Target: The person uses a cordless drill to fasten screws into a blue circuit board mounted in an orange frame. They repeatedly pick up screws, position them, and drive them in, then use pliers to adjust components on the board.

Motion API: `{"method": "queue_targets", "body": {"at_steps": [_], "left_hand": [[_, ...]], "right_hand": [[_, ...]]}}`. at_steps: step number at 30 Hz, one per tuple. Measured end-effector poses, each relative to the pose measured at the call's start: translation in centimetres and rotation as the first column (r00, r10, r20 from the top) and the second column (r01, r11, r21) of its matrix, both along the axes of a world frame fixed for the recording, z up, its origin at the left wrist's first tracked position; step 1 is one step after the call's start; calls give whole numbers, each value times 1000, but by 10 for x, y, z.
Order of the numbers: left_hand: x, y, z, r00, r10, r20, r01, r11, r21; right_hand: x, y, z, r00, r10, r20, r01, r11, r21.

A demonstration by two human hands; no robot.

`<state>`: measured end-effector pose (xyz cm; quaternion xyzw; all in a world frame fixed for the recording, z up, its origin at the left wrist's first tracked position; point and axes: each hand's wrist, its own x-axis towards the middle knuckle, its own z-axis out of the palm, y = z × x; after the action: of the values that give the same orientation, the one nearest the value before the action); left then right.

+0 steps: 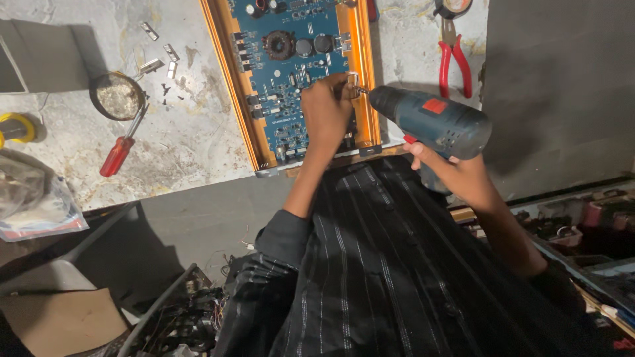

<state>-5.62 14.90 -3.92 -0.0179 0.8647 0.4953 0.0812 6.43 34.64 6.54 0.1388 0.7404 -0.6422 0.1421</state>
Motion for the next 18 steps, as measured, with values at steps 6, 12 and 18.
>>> {"method": "queue_targets", "body": {"at_steps": [6, 12, 18], "left_hand": [[-2, 0, 4, 999, 14, 30, -14, 1000, -3], [-2, 2, 3, 999, 18, 29, -18, 1000, -4], [-1, 3, 4, 999, 7, -52, -8, 1000, -13]], "right_hand": [[-1, 1, -3, 998, -26, 53, 26, 1000, -3], [1, 2, -5, 998, -4, 63, 3, 1000, 13], [1, 2, -4, 998, 15, 60, -16, 1000, 26]]}}
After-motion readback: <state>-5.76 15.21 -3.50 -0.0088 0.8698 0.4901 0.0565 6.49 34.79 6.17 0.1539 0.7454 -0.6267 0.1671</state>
